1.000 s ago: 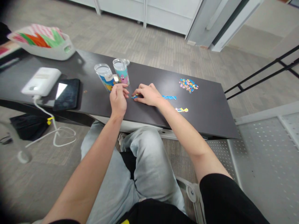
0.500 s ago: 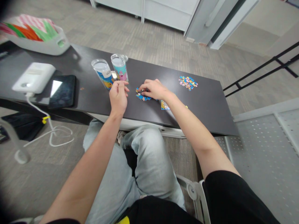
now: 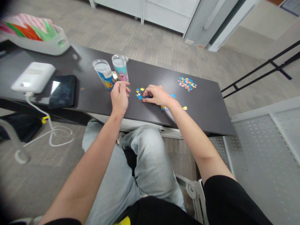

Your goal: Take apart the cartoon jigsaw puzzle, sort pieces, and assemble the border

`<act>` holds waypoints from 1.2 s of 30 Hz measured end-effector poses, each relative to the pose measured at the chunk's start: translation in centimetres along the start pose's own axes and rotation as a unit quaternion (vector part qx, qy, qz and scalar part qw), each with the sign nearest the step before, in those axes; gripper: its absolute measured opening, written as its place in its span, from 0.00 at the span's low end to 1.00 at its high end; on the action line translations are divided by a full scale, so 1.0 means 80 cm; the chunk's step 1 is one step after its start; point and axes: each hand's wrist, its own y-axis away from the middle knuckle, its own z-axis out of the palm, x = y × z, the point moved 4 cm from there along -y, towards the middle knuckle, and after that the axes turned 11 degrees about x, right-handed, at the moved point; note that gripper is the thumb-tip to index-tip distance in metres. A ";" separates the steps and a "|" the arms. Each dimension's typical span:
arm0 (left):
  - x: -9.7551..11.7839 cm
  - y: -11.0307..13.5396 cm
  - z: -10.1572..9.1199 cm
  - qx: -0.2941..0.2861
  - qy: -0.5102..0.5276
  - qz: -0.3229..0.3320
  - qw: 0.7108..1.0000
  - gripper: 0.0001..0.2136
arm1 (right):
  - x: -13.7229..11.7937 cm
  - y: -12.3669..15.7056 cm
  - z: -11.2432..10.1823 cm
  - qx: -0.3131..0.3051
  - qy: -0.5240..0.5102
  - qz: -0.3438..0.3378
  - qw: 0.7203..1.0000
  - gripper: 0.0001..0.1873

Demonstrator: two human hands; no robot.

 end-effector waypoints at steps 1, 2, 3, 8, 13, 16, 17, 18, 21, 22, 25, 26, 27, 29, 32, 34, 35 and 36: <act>0.000 0.000 0.000 0.001 0.003 -0.001 1.000 0.15 | 0.001 -0.003 -0.001 0.007 -0.005 0.003 1.000 0.09; -0.001 0.000 -0.001 0.001 0.007 -0.002 1.000 0.15 | 0.003 -0.007 -0.002 0.018 -0.007 0.005 1.000 0.09; -0.002 0.000 -0.001 0.002 0.012 -0.004 1.000 0.15 | 0.004 -0.012 -0.005 0.031 -0.006 0.006 0.999 0.10; -0.002 0.001 0.000 0.005 0.029 -0.011 1.000 0.16 | 0.004 -0.054 -0.017 0.045 0.067 -0.010 0.997 0.15; 0.001 0.003 0.000 0.005 0.018 -0.016 1.000 0.17 | -0.002 -0.075 -0.028 0.010 0.082 0.005 0.997 0.04; 0.001 0.003 0.002 0.008 0.017 -0.018 1.000 0.18 | -0.011 -0.061 -0.022 -0.025 0.058 0.003 0.998 0.03; 0.000 0.003 0.002 0.008 0.019 -0.018 1.000 0.18 | -0.015 -0.055 -0.018 -0.028 0.055 0.002 0.998 0.04; 0.000 0.003 0.003 0.005 0.020 -0.019 1.000 0.19 | -0.018 -0.049 -0.013 -0.026 0.056 0.003 0.998 0.05; -0.001 0.004 0.003 0.001 0.014 -0.020 1.000 0.19 | -0.026 -0.039 0.001 -0.016 0.042 0.018 0.999 0.06; 0.000 0.004 0.002 -0.001 0.009 -0.019 1.000 0.19 | -0.027 -0.039 0.006 -0.017 0.028 0.024 0.999 0.06; 0.002 0.004 0.000 -0.004 -0.007 -0.017 1.000 0.19 | -0.029 -0.042 0.016 -0.029 -0.032 0.031 0.999 0.08; 0.004 0.004 -0.001 -0.005 -0.011 -0.017 1.000 0.19 | -0.028 -0.044 0.018 -0.036 -0.058 0.031 0.997 0.10; 0.005 0.004 -0.002 -0.006 -0.014 -0.017 1.000 0.19 | -0.026 -0.045 0.019 -0.044 -0.089 0.031 0.995 0.11; 0.008 0.004 -0.003 -0.008 -0.019 -0.017 1.000 0.19 | -0.019 -0.046 0.015 -0.054 -0.159 0.025 0.985 0.13; 0.011 0.005 -0.004 -0.012 -0.038 -0.016 0.999 0.16 | 0.006 -0.041 -0.011 -0.025 -0.241 0.011 0.970 0.22; 0.012 0.005 -0.005 -0.019 -0.060 -0.021 0.998 0.14 | 0.035 -0.030 -0.041 0.024 -0.260 0.016 0.965 0.26; 0.012 0.005 -0.005 -0.025 -0.072 -0.023 0.997 0.13 | 0.053 -0.022 -0.057 0.052 -0.265 0.026 0.962 0.27; 0.011 0.004 -0.004 -0.031 -0.084 -0.023 0.996 0.12 | 0.072 -0.013 -0.073 0.078 -0.270 0.041 0.959 0.29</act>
